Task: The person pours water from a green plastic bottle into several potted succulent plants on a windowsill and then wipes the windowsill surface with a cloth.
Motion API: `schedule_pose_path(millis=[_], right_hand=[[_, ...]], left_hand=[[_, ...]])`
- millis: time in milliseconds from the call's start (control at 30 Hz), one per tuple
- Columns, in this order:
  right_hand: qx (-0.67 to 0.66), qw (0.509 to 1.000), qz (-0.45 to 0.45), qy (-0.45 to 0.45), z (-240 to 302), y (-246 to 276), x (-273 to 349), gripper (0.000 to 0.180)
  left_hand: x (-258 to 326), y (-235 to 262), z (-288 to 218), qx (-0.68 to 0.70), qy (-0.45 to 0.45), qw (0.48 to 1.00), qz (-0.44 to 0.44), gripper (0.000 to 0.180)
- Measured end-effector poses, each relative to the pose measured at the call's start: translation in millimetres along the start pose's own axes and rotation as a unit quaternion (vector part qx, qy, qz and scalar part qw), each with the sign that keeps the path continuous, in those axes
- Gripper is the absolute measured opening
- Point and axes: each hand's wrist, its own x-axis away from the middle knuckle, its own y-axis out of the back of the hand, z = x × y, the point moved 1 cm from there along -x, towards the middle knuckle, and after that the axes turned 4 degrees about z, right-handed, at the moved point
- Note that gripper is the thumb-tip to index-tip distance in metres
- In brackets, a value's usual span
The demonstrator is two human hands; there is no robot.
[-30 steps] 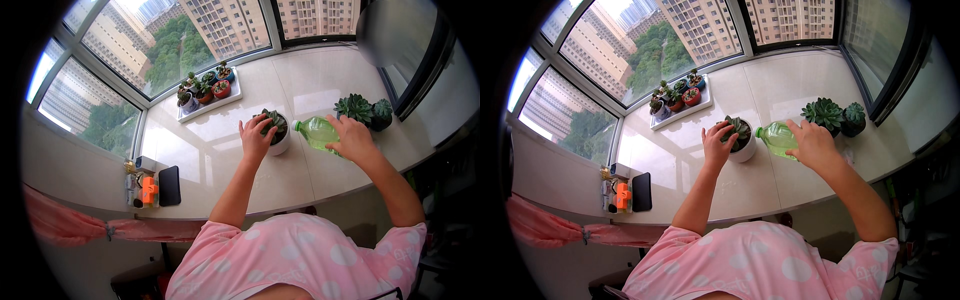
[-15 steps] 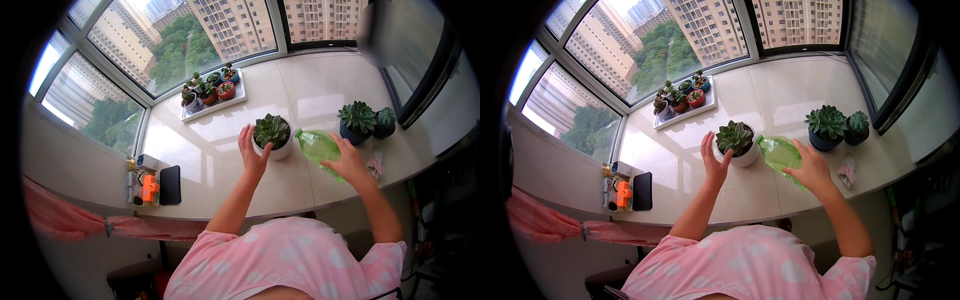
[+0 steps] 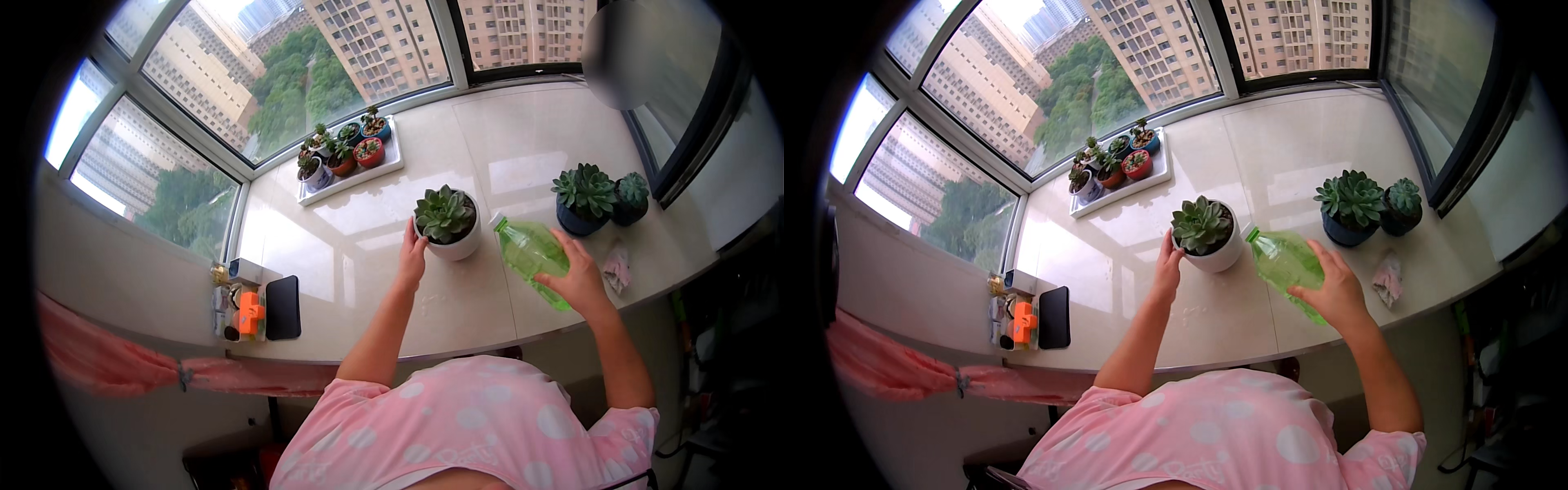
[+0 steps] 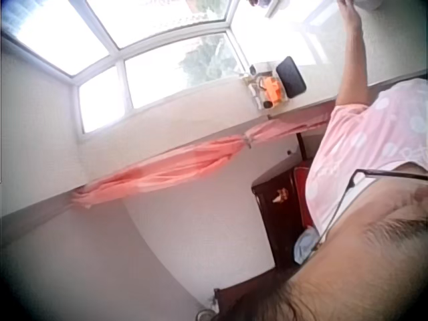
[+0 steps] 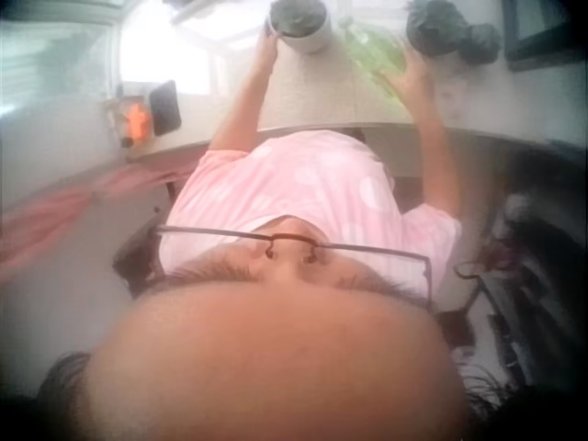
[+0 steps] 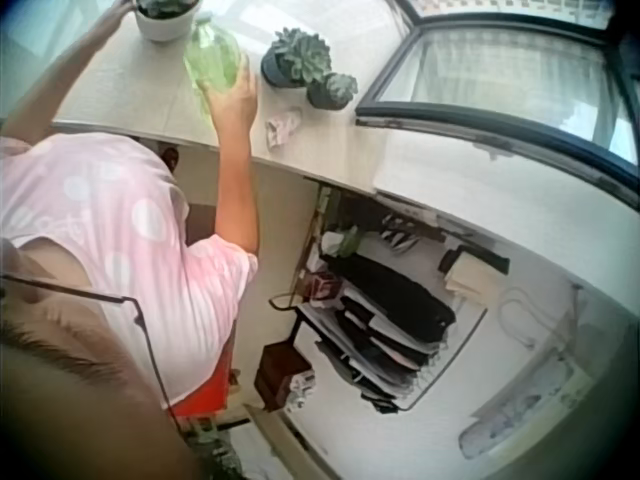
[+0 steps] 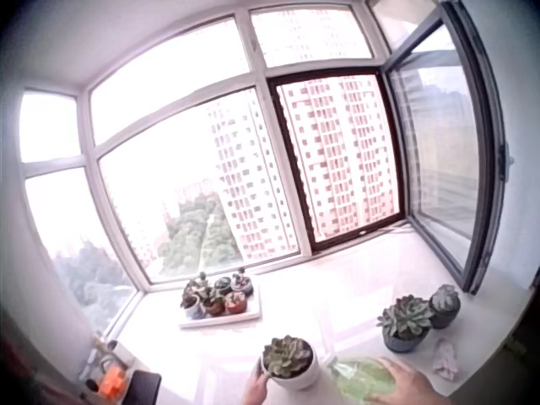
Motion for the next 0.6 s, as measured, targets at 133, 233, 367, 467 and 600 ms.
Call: schedule_pose_path(millis=[133, 233, 367, 467, 600], right_hand=[[0.004, 0.999, 0.028, -0.032, 10, 4, 4, 0.076], [-0.005, 0.999, 0.035, -0.034, 13, 5, 7, 0.077], [0.006, 1.000, 0.018, -0.008, 9, 4, 10, 0.078], [0.019, 0.999, 0.019, -0.019, 11, 6, 12, 0.078], [0.024, 0.999, 0.020, -0.019, 7, 3, 12, 0.079]], left_hand=[[-39, 28, 8, -0.024, -0.007, 0.992, 0.122, 0.061], [-63, 38, 7, -0.010, 0.010, 0.979, 0.205, 0.064], [-72, 32, -4, 0.010, 0.026, 0.979, 0.202, 0.061], [-62, 14, -22, -0.074, -0.049, 0.984, 0.152, 0.060], [-18, -26, -55, -0.355, -0.281, 0.892, 0.012, 0.076]])
